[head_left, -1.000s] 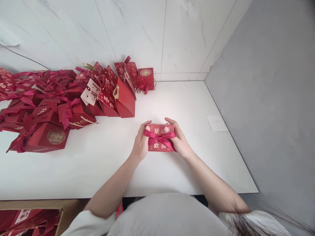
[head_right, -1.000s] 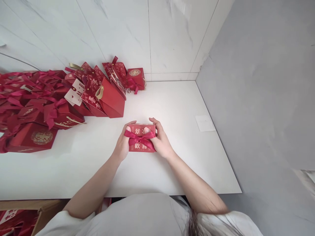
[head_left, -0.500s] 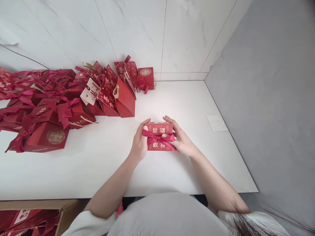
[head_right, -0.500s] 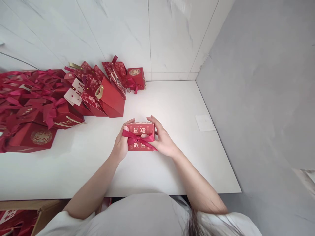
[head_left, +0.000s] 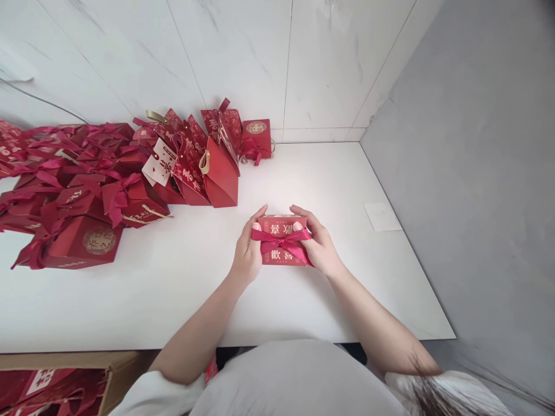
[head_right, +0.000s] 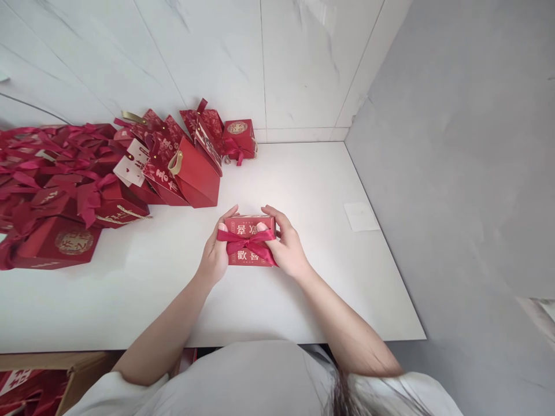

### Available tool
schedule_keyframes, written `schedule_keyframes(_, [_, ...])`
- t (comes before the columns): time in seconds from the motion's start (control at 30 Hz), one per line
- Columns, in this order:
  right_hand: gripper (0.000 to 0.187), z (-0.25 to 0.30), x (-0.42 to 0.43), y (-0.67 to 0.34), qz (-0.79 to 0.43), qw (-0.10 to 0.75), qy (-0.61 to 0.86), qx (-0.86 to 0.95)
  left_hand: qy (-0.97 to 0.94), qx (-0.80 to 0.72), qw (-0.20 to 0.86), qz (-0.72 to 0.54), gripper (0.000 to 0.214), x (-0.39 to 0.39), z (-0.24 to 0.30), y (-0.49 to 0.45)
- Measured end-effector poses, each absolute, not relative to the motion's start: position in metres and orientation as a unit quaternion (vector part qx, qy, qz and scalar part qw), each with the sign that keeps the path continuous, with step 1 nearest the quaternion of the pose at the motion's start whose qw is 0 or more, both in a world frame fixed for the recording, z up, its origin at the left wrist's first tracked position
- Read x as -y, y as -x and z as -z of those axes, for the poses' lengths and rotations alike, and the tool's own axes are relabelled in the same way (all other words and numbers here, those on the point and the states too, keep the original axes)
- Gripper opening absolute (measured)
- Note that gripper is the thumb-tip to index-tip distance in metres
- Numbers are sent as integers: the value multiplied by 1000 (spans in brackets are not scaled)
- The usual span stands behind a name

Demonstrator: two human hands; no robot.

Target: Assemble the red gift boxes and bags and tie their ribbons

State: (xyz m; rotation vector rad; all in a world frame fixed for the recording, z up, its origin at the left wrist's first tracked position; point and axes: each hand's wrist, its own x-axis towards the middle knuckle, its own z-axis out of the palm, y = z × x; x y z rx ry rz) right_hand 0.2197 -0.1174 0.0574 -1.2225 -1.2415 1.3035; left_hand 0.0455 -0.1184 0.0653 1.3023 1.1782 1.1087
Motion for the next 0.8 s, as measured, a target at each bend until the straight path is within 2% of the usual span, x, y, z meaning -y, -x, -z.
schedule_keyframes(0.8, [70, -59, 124, -215, -535, 496, 481, 486, -498, -474, 520, -507, 54, 122, -67, -51])
